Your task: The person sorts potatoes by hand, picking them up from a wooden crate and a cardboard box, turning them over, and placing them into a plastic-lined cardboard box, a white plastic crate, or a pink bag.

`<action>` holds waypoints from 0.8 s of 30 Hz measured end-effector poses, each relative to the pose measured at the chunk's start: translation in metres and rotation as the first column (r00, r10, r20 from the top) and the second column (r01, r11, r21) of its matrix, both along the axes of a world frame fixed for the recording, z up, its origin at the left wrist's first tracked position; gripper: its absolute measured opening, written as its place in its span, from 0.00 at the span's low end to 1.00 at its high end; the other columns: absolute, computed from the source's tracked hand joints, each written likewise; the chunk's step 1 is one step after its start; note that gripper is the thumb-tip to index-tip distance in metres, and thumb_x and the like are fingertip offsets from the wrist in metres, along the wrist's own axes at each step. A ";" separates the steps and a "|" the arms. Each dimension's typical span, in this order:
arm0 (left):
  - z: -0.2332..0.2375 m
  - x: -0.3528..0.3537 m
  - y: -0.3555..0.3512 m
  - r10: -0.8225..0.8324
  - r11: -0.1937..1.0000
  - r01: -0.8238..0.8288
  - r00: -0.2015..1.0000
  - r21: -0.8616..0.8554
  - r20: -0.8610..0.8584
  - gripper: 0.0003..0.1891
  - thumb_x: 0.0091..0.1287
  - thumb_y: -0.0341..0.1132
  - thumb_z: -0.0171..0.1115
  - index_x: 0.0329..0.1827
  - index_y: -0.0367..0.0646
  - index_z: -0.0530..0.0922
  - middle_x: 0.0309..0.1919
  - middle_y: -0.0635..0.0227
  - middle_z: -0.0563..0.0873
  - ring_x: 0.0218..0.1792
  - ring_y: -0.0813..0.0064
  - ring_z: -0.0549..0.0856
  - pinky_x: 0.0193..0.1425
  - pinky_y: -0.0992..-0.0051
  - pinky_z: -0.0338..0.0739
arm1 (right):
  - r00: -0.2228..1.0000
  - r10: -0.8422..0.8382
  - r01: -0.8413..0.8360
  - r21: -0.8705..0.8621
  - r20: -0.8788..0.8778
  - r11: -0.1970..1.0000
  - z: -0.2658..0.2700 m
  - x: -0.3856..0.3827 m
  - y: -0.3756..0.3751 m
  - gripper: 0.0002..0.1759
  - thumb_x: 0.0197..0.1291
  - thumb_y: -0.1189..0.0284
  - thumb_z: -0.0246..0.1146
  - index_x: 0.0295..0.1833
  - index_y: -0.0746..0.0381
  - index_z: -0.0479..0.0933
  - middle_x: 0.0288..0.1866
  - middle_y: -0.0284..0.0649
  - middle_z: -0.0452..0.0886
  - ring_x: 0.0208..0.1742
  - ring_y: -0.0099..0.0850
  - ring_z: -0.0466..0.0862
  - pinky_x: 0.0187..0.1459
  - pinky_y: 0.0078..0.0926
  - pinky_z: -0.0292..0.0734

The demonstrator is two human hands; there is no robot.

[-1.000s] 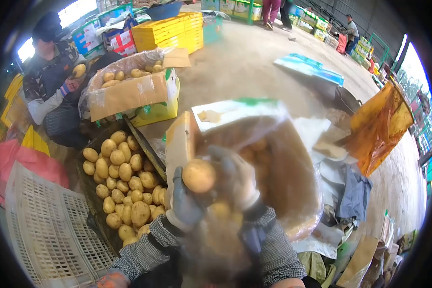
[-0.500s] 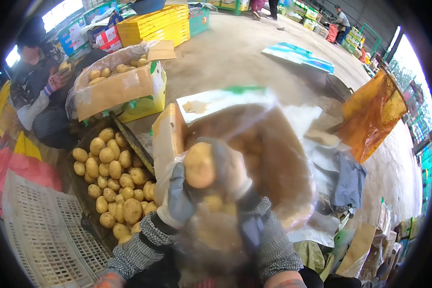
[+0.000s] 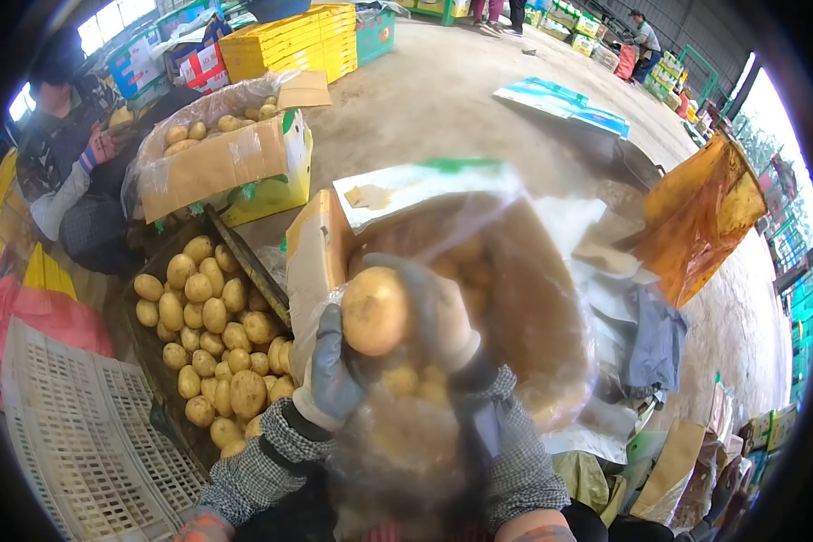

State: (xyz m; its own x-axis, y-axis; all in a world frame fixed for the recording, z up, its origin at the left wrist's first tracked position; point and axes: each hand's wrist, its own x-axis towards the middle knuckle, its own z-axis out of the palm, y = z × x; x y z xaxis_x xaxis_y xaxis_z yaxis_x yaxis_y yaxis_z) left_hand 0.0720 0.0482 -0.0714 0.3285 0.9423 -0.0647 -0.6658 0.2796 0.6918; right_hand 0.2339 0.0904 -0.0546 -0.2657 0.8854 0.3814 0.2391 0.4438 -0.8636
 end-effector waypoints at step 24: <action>-0.046 -0.166 -0.061 0.180 0.980 -0.118 0.864 0.158 -0.470 0.45 0.64 0.31 0.68 0.80 0.41 0.49 0.71 0.55 0.65 0.72 0.58 0.69 0.74 0.62 0.69 | 0.959 -0.221 0.205 -0.105 -0.178 0.973 -0.039 0.022 0.004 0.25 0.80 0.59 0.48 0.64 0.69 0.75 0.63 0.44 0.81 0.61 0.35 0.82 0.68 0.37 0.75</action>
